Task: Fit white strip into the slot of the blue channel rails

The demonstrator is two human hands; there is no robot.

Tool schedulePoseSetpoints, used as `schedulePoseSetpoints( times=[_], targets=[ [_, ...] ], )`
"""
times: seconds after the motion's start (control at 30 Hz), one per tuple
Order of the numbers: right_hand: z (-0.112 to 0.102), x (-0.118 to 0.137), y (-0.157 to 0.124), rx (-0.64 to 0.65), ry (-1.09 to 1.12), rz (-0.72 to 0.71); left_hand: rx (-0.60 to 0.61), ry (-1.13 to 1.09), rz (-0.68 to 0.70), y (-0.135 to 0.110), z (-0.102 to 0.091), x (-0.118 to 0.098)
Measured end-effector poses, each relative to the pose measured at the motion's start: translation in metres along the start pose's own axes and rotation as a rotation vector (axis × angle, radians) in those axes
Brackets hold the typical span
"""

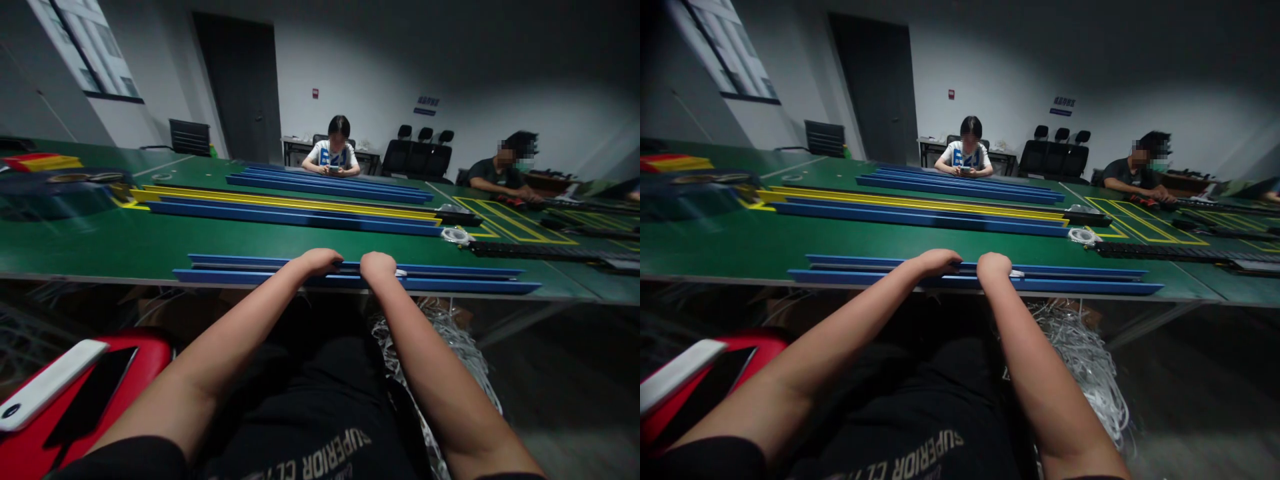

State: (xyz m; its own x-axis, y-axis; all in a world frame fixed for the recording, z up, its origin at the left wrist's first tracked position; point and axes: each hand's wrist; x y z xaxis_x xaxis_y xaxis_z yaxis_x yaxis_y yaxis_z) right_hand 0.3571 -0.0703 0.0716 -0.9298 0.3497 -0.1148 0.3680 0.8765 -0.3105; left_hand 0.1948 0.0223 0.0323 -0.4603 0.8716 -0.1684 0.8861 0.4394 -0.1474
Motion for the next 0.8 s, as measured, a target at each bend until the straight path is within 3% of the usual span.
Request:
schedulePoseSetpoints(
  times=[0.17,0.3,0.5,0.63,0.8],
  targets=[
    [-0.005,0.031,-0.012,0.013,-0.041,-0.087,0.0,-0.03,-0.011,-0.035,-0.002,0.02],
    [-0.014,0.054,-0.022,0.015,-0.062,-0.253,0.015,-0.055,-0.065,-0.079,-0.004,0.047],
    [-0.053,0.046,-0.032,0.029,-0.111,-0.499,0.018,-0.07,-0.186,-0.127,-0.006,0.075],
    [-0.071,0.026,-0.02,0.138,-0.239,-0.402,0.013,-0.116,-0.262,-0.131,-0.007,0.076],
    [-0.064,0.018,0.008,0.224,-0.269,-0.144,-0.021,-0.151,-0.284,-0.129,-0.007,0.075]
  ],
)
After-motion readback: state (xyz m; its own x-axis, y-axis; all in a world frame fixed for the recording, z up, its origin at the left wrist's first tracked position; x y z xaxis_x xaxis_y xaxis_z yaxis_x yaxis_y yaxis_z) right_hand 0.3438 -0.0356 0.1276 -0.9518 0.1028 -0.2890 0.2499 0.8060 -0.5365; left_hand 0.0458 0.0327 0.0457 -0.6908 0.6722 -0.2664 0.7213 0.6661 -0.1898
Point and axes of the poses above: each hand's wrist, its own y-axis towards the middle knuckle, its own z-axis out of the palm, x = y × z, and after that the axes turned 11 degrees about x, right-handed
